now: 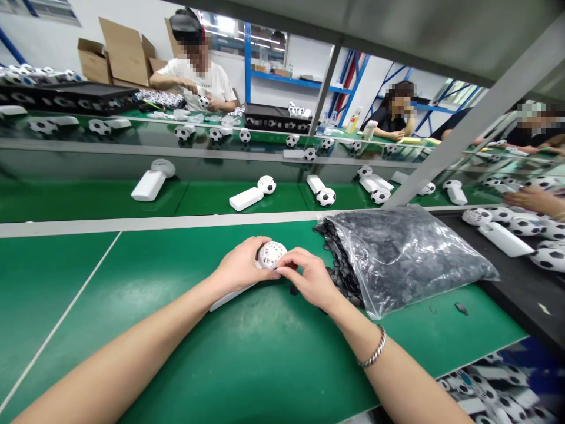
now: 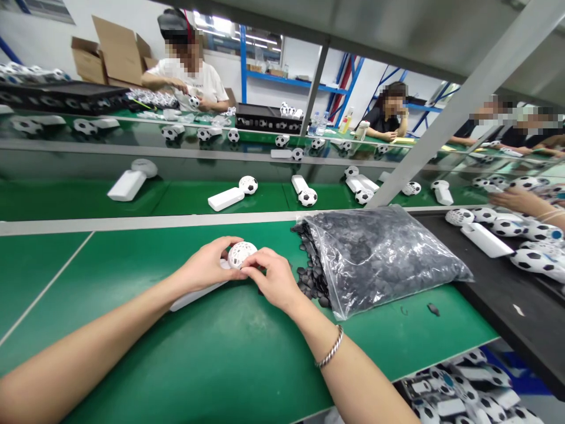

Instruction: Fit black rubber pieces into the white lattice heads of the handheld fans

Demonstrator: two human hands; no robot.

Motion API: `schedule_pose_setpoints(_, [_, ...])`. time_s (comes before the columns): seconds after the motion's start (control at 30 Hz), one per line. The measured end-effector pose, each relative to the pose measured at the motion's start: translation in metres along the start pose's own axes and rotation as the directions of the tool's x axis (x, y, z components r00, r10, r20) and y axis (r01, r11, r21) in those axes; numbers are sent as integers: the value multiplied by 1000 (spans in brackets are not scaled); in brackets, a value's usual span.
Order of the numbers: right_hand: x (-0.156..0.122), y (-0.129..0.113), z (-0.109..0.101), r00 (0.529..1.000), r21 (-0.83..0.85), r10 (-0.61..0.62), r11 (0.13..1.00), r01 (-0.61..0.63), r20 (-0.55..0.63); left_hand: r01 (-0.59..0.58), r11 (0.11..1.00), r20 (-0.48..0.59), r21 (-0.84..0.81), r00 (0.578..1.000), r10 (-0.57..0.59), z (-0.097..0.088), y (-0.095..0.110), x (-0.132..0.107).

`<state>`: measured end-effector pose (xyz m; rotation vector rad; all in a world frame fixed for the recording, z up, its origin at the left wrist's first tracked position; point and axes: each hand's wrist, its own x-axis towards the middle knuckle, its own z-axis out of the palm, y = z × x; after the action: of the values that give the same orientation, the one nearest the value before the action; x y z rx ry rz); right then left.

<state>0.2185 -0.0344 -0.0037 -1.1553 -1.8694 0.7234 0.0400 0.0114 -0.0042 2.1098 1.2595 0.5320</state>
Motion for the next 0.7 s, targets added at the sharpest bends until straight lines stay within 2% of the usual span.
schedule_pose_setpoints(0.13, [3,7,10,986,94,141,987,-133,-89,-17,999,-8,36,1000,18,0,1,-1])
schedule_pose_setpoints(0.5, [4,14,12,932,200,362,916,-348,-36,-55,992,-27,110,998,58,0,7,-3])
schedule_pose_setpoints(0.6, [5,14,-1,930,117,362,923,-366,60,-56,990,-16,127,998,58,-1,5,-2])
schedule_pose_setpoints(0.7, [2,12,-20,897,-139,372,927,-347,241,-47,991,13,128,999,46,-3,2,0])
